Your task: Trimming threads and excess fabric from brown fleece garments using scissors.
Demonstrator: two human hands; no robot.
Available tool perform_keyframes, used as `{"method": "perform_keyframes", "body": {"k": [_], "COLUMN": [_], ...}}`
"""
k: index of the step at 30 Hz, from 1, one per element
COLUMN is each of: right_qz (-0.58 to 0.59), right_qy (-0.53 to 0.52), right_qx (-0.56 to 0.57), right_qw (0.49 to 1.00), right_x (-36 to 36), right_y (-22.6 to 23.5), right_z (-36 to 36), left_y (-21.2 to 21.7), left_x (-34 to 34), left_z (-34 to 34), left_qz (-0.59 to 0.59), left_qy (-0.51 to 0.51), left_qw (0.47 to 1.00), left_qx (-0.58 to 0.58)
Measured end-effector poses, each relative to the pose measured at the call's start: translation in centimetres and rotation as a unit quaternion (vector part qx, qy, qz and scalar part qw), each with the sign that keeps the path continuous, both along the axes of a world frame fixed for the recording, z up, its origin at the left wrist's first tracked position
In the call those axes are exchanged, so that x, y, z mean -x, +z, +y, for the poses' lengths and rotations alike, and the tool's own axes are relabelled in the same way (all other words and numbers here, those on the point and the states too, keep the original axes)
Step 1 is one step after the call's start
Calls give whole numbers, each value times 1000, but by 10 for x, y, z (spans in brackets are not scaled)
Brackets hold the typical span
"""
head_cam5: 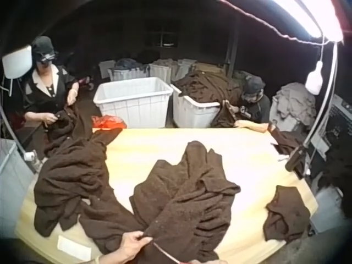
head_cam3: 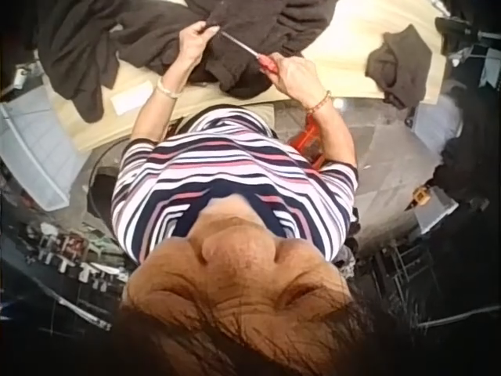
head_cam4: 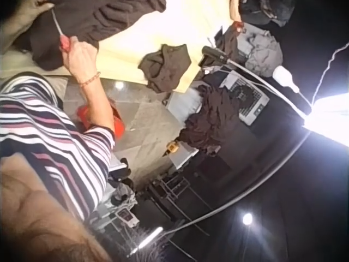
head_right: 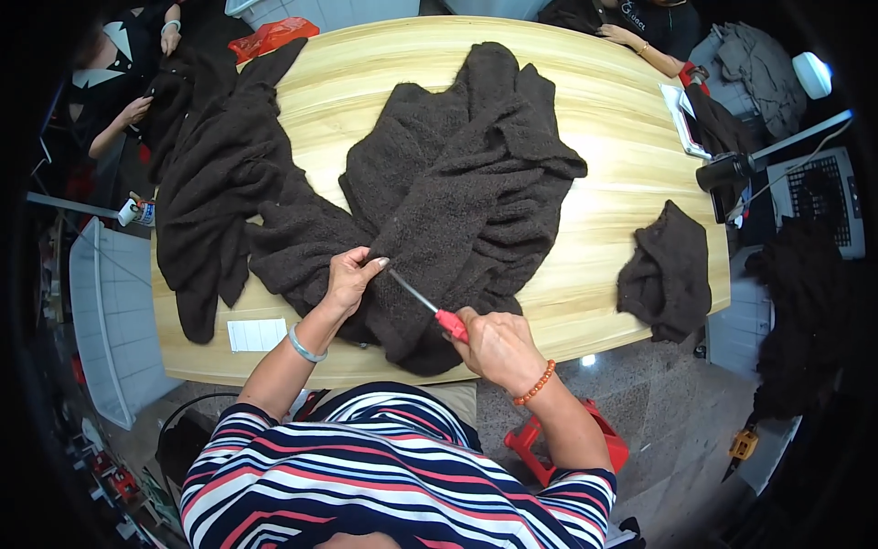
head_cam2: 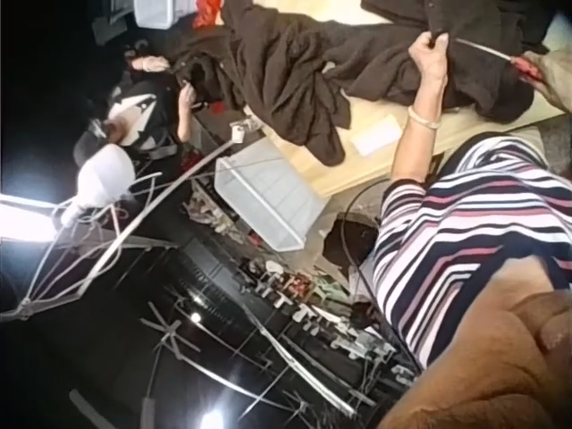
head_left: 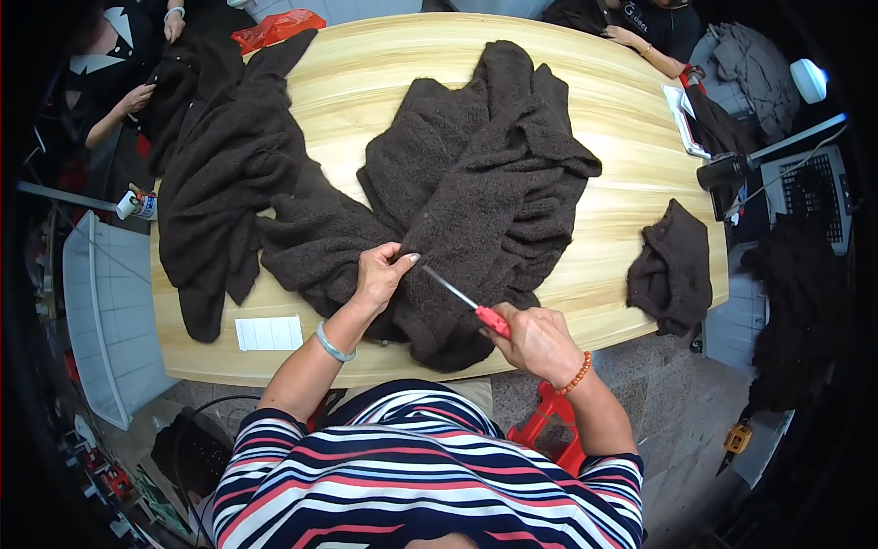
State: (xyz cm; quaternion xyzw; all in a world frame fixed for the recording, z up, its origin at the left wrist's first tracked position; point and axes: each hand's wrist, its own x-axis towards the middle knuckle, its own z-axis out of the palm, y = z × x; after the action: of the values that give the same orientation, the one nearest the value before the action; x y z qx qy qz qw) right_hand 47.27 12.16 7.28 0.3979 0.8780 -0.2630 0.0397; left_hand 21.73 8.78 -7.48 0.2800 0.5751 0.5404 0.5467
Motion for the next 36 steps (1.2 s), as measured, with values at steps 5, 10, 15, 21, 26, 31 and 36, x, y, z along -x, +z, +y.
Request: {"method": "perform_keyframes", "body": {"k": [5,10,15,21,26,31,36], "right_qz": [15,21,74,39,7,7,-5], "right_qy": [24,-81,-107,-136,-107,-87,-90], "right_qx": [13,5,6,-17,-25,8,13], "right_qw": [1000,996,991,990,994,996,996], "right_x": [4,-2,1,7,8,10,7], "right_y": [3,-5,-5,1,6,9,7], "right_z": [-7,-3,-7,3,5,3,3], "left_y": [10,18,23,12,29,21,27], "left_x": [2,7,20,7,-5,3,-1], "left_z": [-1,10,53,63,55,51,50], "left_qz": [71,-56,-296,-116,67,206,185], "left_qy": [-47,-121,-89,-62,-59,-98,-109], "left_qw": [996,990,945,991,995,972,974], "left_qx": [5,49,102,8,-43,-50,-66]}}
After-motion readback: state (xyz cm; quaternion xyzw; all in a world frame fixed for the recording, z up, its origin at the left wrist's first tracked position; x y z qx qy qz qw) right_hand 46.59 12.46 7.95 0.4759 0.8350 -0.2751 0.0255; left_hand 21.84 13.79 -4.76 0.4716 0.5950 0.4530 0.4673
